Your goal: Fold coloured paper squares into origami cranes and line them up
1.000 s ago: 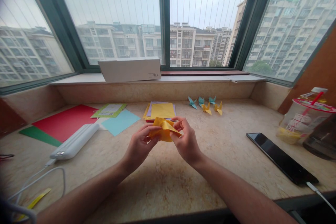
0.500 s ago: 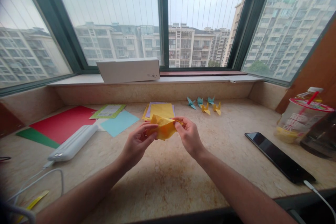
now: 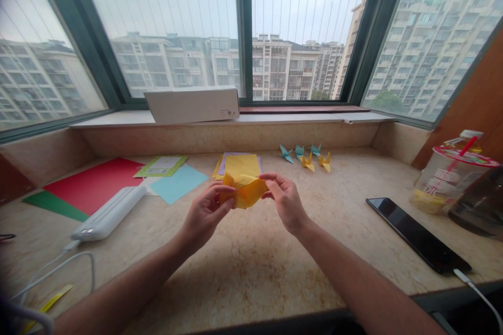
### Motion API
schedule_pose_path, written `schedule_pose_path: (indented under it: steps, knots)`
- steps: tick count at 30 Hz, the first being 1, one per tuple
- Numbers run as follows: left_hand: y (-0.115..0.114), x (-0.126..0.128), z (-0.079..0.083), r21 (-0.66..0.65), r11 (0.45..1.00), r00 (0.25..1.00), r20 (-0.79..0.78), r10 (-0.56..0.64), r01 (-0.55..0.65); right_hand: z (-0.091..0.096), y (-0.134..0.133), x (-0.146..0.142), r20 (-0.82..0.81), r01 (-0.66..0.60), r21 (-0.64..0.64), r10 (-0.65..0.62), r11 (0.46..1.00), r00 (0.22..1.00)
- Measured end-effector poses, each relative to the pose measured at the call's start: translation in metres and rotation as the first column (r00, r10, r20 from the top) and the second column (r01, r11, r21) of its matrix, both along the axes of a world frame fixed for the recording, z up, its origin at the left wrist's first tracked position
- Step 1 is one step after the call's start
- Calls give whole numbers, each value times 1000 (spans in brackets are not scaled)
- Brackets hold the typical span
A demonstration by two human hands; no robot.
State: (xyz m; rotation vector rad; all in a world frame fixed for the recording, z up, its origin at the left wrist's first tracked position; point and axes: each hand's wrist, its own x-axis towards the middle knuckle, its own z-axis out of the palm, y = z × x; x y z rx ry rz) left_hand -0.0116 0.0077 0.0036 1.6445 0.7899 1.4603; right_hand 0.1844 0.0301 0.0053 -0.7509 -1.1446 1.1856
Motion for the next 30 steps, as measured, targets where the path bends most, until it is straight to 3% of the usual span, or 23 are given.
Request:
schedule_pose_path:
  steps: [3, 6, 9, 13, 18, 24, 27, 30]
  knots:
    - [-2, 1, 0, -35, 999, 1000, 8, -9, 9, 1, -2, 0, 134, -47, 30, 42, 998, 990]
    - [-5, 1, 0, -124, 990, 997, 52, -57, 63, 1, -4, -2, 214, -27, 99, 6, 995, 977]
    - [-6, -1, 3, -186, 982, 998, 68, -19, 32, -2, -5, -2, 269, -12, 167, -34, 986, 962]
    - [-2, -7, 9, -295, 955, 996, 84, 9, 17, -7, -7, 0, 413, -83, 297, -50, 951, 909]
    - [0, -12, 15, -416, 908, 993, -77, -91, 51, -1, -12, 2, 529, -223, 407, -30, 886, 848]
    - [-6, -9, 15, -465, 873, 956, -161, -246, 147, 1, -14, 4, 604, -289, 404, -16, 868, 797]
    - [-8, -4, 11, -463, 872, 966, -112, -234, 158, -2, -12, 2, 575, -231, 409, -53, 883, 816]
    - [-6, 1, 8, -403, 909, 994, 10, -111, 105, -5, -10, -2, 458, -77, 339, -93, 938, 884]
